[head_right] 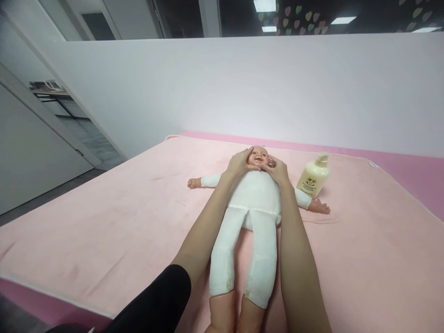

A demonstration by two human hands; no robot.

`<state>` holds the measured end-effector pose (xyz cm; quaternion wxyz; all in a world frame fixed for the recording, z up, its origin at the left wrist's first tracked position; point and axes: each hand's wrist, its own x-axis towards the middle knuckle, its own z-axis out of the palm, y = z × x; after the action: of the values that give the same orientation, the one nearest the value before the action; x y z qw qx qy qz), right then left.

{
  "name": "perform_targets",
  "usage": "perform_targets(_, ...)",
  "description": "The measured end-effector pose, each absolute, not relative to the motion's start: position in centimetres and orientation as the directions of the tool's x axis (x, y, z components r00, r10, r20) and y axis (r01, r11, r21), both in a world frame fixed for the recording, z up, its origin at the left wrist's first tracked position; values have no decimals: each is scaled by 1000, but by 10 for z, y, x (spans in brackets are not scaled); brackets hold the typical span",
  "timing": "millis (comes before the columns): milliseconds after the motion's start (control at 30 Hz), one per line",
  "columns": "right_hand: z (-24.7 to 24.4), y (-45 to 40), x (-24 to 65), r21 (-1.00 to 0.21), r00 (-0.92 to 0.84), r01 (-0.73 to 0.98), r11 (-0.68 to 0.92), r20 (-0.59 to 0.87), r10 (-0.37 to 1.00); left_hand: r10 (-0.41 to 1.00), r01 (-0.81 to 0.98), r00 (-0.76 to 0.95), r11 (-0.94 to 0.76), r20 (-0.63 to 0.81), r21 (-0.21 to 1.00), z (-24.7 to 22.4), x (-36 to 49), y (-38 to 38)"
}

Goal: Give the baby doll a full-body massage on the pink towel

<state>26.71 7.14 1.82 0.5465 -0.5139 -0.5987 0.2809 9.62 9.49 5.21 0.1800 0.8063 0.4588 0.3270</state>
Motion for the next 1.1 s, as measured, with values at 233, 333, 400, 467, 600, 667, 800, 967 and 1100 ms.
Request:
perform_targets(233, 13, 73, 278, -941, 33, 175, 288, 299, 954, 876, 465, 354, -470, 328, 750, 49, 91, 99)
perform_targets(333, 17, 69, 280, -961, -3, 123, 249, 250, 968, 875, 361, 391, -432, 287, 826, 50, 85, 102)
perform_targets(400, 18, 64, 280, -977, 1, 54, 205, 205, 979, 869, 280, 435, -380, 236, 881, 53, 80, 102)
perform_targets(467, 20, 61, 280, -989, 30, -11, 149, 148, 988, 875, 231, 452, -302, 173, 925, 58, 76, 100)
perform_targets(600, 21, 60, 275, -994, 123, -8, 112, 110, 986, 902, 226, 410, -246, 137, 942, 65, 78, 94)
perform_targets(667, 22, 63, 271, -986, 159, 88, 142, 155, 975, 883, 231, 432, -306, 185, 923, 65, 83, 92)
perform_targets(800, 23, 65, 261, -921, 162, 312, 232, 292, 943, 822, 230, 489, -444, 292, 866, 52, 91, 95)
perform_targets(967, 19, 68, 262, -919, 176, 301, 256, 317, 932, 873, 239, 355, -431, 335, 870, 34, 93, 104)
perform_targets(1100, 12, 70, 270, -945, 140, 136, 297, 315, 939, 886, 150, 321, -395, 334, 906, 31, 91, 107)
